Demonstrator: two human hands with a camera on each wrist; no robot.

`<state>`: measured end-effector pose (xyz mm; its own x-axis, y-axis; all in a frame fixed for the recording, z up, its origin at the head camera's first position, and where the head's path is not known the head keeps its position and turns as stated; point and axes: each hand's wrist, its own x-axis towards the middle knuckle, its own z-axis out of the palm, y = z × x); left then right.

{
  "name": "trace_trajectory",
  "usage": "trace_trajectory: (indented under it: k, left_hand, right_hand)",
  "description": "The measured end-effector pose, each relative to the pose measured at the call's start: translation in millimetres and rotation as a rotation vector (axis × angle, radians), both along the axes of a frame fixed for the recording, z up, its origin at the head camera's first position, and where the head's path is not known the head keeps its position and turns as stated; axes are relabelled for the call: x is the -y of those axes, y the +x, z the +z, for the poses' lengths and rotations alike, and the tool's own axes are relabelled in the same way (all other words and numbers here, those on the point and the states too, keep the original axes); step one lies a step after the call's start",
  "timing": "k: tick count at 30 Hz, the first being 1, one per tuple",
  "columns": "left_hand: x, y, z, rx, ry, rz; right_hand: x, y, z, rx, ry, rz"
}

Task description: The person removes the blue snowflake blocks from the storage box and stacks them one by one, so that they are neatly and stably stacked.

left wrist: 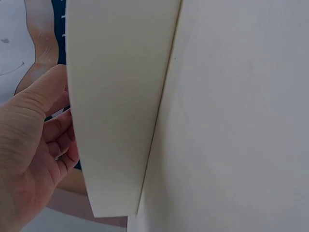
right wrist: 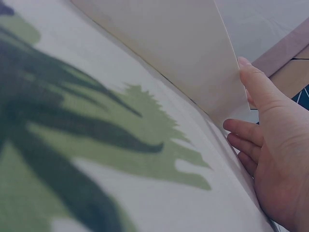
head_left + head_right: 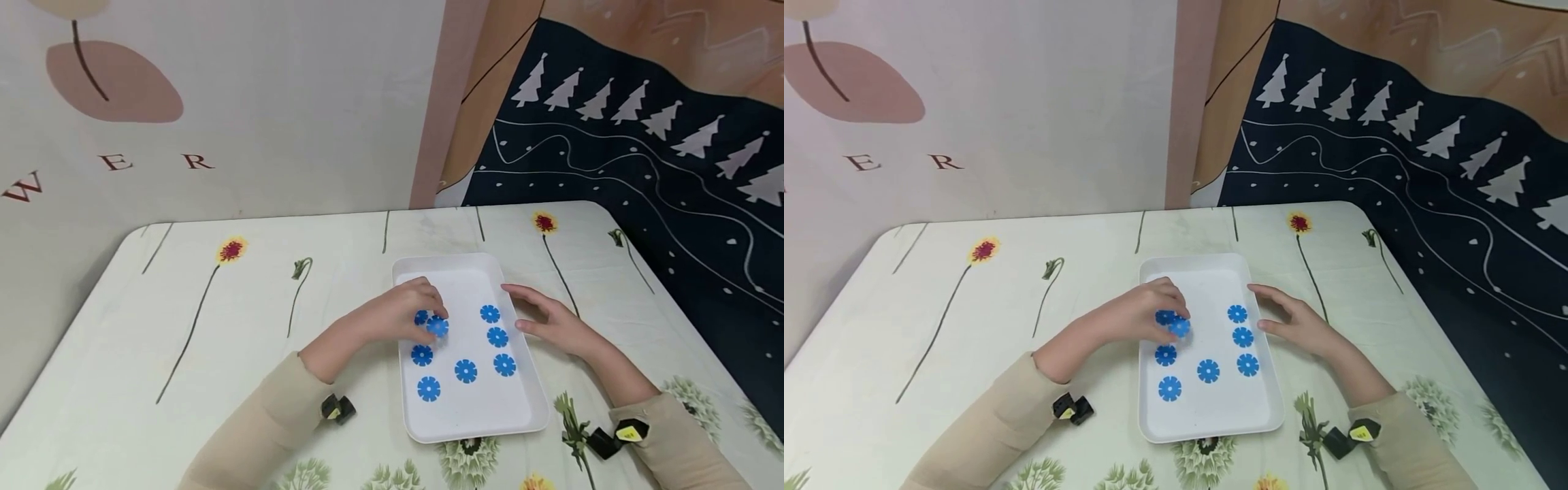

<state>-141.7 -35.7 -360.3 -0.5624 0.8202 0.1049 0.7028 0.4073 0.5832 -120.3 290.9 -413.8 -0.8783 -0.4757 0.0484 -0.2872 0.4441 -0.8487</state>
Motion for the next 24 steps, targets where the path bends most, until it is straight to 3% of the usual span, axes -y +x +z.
trace_trajectory:
  k: [3, 11, 24]
  left_hand:
    - [8.4, 3.4, 4.9, 0.001, 0.029, 0.036]
    - [30.2, 10.1, 11.8, -0.087, 0.109, 0.080]
    - [61.1, 16.1, 7.4, -0.058, 0.183, 0.120]
  right_hand:
    - [0.7, -0.2, 0.2, -0.006, 0.002, 0.001]
    - [0.9, -0.3, 0.8, 0.001, -0.004, 0.006]
    - [0.9, -0.4, 1.0, 0.004, -0.006, 0.006]
